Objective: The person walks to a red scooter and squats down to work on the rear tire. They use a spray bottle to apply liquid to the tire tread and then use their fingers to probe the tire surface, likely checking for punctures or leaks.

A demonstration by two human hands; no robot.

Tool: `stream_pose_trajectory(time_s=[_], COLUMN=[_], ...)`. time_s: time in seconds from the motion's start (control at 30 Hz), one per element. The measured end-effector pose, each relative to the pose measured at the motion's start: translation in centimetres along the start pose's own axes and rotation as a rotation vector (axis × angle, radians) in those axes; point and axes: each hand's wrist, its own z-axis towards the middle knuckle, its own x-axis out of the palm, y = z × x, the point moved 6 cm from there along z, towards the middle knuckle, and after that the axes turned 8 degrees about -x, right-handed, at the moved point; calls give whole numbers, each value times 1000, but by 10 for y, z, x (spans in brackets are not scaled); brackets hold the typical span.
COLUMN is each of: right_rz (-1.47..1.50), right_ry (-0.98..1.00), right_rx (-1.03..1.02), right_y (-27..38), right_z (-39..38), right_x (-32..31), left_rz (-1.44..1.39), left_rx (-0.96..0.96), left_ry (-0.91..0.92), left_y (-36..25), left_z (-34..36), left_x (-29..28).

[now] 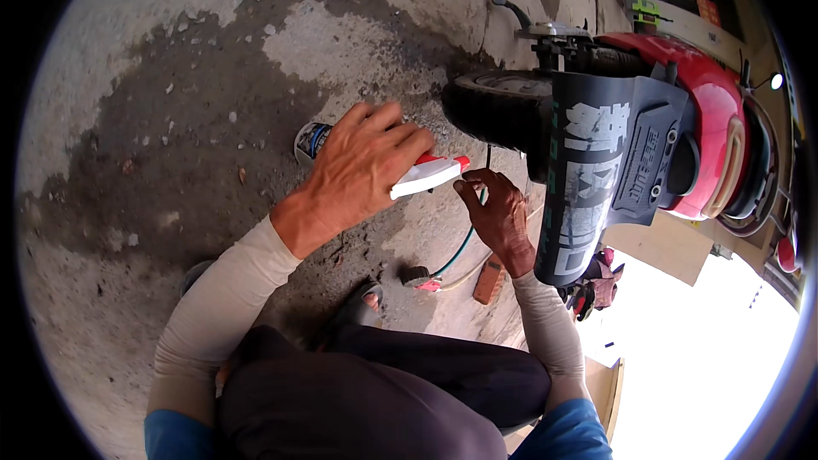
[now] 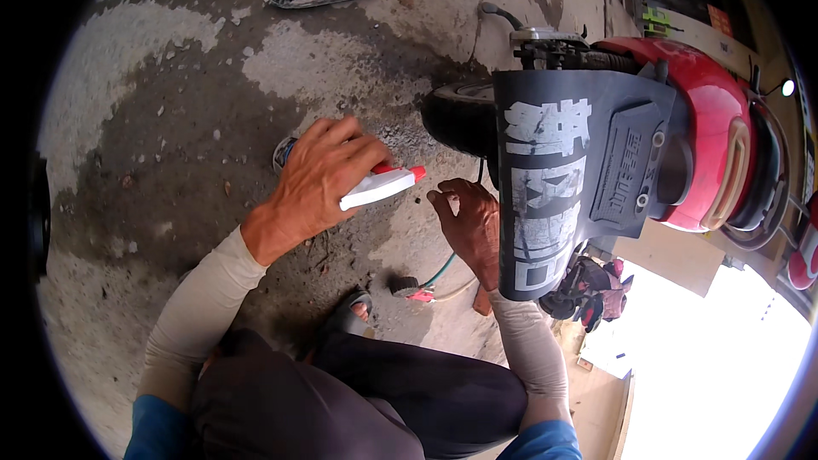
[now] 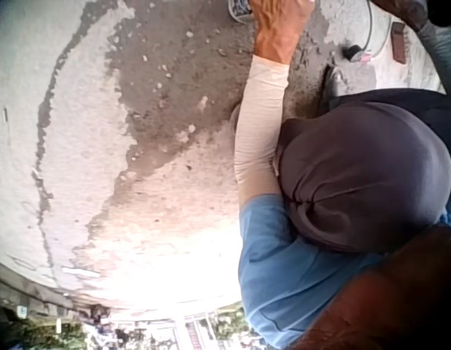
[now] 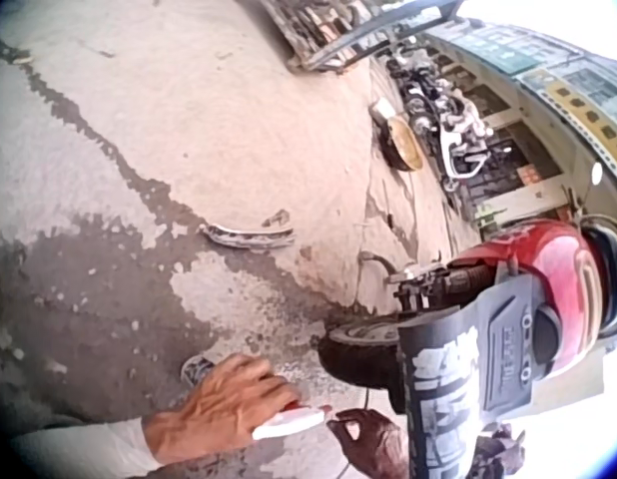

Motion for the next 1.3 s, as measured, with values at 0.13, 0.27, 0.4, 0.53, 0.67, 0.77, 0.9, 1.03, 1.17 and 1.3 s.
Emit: stream_pose_trajectory(time_s=[0.13, 0.27, 0.4, 0.53, 0.67, 0.77, 0.9, 1.03, 1.17, 1.3], right_rz=[-68, 33, -87, -320, -330, -286, -286, -379, -297, -419], right_ry=[499, 463, 236, -473, -409, -264, -272, -362, -433, -187], right_rx=[-299, -297, -394, -553, -933, -949, -935, -936, -875, -757], right_y=[64, 122, 179, 214, 237, 236, 246, 253, 252, 264], right_z=[-39, -50, -57, -100, -93, -91, -91, -94, -96, -91], right_x=[10, -42, -117, -173, -193, -186, -187, -184, -172, -181], left_rz=[0, 3, 35, 63, 54, 69, 73, 66, 111, 34], left_rx=[13, 21, 28, 25, 37, 36, 32, 52, 15, 67], left_ry=[-1, 18, -22, 10, -34, -48, -41, -40, -4, -50], left_y=[0, -4, -2, -3, -6, -5, -3, -9, 6, -11], left_z=[2, 6, 2, 3, 4, 4, 3, 7, -6, 8], left_x=[1, 3, 5, 10, 8, 7, 6, 9, 7, 2])
